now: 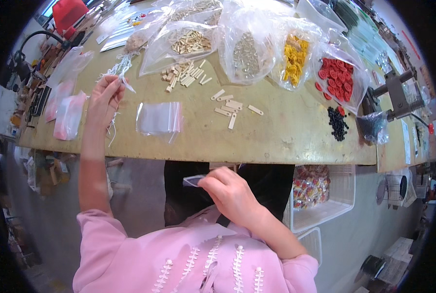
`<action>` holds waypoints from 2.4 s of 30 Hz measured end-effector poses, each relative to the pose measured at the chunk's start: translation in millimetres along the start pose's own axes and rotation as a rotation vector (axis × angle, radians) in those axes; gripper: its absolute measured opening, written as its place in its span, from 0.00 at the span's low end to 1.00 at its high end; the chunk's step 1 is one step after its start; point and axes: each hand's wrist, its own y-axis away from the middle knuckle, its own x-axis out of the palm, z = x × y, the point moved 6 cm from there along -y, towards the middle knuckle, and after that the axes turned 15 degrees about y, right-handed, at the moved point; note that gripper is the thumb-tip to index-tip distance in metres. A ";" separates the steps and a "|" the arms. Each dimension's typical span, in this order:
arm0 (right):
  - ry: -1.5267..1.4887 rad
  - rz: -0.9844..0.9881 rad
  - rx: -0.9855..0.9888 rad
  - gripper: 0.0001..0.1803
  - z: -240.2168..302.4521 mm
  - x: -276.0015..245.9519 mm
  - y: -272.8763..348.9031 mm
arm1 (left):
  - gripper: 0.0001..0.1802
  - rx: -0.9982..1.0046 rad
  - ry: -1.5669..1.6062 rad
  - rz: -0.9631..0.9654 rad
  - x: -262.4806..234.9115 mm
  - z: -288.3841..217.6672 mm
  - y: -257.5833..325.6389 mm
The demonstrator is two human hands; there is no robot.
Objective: The person repeatedly assembles small craft kits by placing white cords, wooden pegs, yellow plastic pieces, and red circular pieces into small clear plastic bags. The person seals each bag and sets it aside on the table.
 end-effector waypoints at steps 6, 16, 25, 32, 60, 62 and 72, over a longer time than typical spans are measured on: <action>-0.102 -0.004 -0.012 0.13 2.8 0.9 -23.9 | 0.07 -0.140 0.374 0.234 114.2 3.6 115.4; -0.082 -0.093 0.032 0.16 -7.9 -14.2 4.2 | 0.15 0.504 -0.930 0.490 179.3 32.9 183.4; -0.075 -0.051 -0.163 0.13 17.3 -0.4 10.3 | 0.11 -0.031 -1.403 0.959 163.4 72.2 204.3; 0.006 -0.010 -0.009 0.14 -3.2 -0.5 19.2 | 0.09 -0.376 -0.924 1.004 175.6 38.2 166.1; 0.028 -0.131 0.032 0.13 -4.9 -26.5 0.0 | 0.08 0.033 -0.753 0.172 81.6 41.6 -2.9; 0.032 -0.140 0.033 0.13 -5.6 -31.0 -3.7 | 0.08 -0.036 -0.447 0.244 118.0 31.8 41.1; 0.051 -0.098 -0.009 0.17 4.1 -29.0 -9.0 | 0.12 0.240 -0.731 0.604 192.3 11.1 156.8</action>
